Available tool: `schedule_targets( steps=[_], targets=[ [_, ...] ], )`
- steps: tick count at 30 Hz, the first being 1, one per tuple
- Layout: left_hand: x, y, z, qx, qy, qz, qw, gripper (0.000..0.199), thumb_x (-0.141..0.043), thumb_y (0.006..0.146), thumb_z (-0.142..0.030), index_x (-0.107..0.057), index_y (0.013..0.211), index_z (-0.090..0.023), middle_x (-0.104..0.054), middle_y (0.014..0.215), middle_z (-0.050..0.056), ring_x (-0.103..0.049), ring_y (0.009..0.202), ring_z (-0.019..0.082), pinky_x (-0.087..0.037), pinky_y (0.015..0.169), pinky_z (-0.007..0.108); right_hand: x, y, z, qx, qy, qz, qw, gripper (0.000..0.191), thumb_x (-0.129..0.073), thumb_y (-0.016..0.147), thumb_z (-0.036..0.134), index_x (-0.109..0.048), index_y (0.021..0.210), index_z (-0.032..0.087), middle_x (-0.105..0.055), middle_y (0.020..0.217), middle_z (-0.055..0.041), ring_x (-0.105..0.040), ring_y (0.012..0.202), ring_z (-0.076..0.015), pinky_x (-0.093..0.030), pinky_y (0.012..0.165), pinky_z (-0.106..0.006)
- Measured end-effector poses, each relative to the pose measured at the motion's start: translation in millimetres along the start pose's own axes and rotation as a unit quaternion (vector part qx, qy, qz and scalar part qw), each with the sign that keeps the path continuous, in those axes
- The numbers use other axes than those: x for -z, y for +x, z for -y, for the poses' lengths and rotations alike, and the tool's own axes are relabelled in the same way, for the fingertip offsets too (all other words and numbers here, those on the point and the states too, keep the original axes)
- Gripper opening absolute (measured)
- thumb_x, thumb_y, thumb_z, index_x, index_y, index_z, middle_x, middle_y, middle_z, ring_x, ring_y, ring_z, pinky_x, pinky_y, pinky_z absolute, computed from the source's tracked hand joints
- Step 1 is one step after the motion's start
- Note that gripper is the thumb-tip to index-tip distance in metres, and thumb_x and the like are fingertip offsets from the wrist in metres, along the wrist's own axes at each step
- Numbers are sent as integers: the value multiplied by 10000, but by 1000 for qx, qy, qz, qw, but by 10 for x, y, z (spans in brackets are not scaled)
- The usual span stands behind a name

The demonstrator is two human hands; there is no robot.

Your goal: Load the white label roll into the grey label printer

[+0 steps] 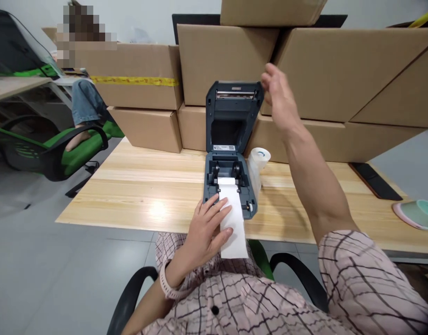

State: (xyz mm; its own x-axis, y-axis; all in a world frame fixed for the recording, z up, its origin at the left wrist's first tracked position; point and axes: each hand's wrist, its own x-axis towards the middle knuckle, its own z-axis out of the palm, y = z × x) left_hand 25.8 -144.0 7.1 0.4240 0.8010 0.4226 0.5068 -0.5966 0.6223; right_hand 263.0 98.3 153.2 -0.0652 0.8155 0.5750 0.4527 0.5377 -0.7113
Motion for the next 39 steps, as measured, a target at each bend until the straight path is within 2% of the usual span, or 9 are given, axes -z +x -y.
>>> schedule_targets(
  steps=[2,4,7,10,16,22,31,35,39],
  targets=[
    [26,-90,-26,-5,-19,-19,1000,447,-598,999,-291,-591,1445,-305,-593,1523,93,-436,1509,324,-293,1232,656,-112,199,-43,-23,10,24,999,750,-96,1071,606,-500,1479,123,-619,1478,-81,-554,1408,-228,-463,1136,-399],
    [65,-175,-60,4,-71,-47,996,358,-583,1000,-256,-681,1340,-317,-687,1408,75,-513,1449,314,-362,1207,642,-155,91,-6,-15,14,6,1000,779,-78,1058,642,-565,1419,152,-675,1399,-64,-623,1327,-222,-489,1113,-389],
    [131,-243,-85,69,-161,-147,973,354,-542,1019,-247,-699,1308,-376,-710,1364,32,-589,1367,275,-488,1135,564,-113,-560,150,49,14,-26,998,629,-132,1058,666,-598,1364,374,-639,1465,-5,-593,1364,-223,-470,1179,-401],
    [179,-168,-43,134,-184,-247,942,461,-553,1025,-352,-546,1481,-411,-508,1598,19,-449,1500,277,-412,1218,541,-75,-1435,297,136,2,-23,990,585,-151,1095,559,-566,1423,311,-626,1457,-38,-556,1405,-271,-443,1200,-548],
    [62,309,132,214,-269,-191,919,838,-581,954,-620,-209,1656,-353,-155,1764,62,-186,1619,342,-225,1312,541,-194,-2475,230,156,-89,54,982,486,-241,1104,404,-531,1483,313,-670,1420,-80,-561,1407,-288,-421,1171,-595],
    [-96,502,196,271,-338,-135,891,982,-701,889,-564,-168,1657,-263,-219,1740,130,-276,1590,340,-284,1300,475,-336,-2547,136,119,-67,6,991,454,-313,1072,313,-569,1446,332,-703,1370,-57,-587,1371,-297,-454,1140,-590],
    [-168,289,91,231,-294,-220,901,722,-720,903,-466,-414,1520,-250,-467,1587,137,-480,1445,284,-409,1192,425,-485,-2514,137,139,-78,-56,986,438,-351,1050,280,-621,1394,304,-720,1263,-74,-623,1247,-299,-450,1109,-551],
    [-323,-114,-94,270,-246,-357,860,257,-676,939,-457,-640,1010,-212,-656,955,37,-615,859,158,-514,784,280,-511,-2497,123,153,-82,-56,983,429,-366,1058,282,-589,1425,295,-704,1260,-75,-613,1236,-292,-452,1093,-535],
    [-279,-221,-215,354,-439,-88,821,450,-703,885,-563,-634,707,-155,-578,662,3,-511,642,122,-434,637,250,-503,-2490,196,131,-106,-49,984,446,-309,1087,373,-601,1415,294,-681,1231,-94,-591,1218,-301,-444,1074,-533]
  ],
)
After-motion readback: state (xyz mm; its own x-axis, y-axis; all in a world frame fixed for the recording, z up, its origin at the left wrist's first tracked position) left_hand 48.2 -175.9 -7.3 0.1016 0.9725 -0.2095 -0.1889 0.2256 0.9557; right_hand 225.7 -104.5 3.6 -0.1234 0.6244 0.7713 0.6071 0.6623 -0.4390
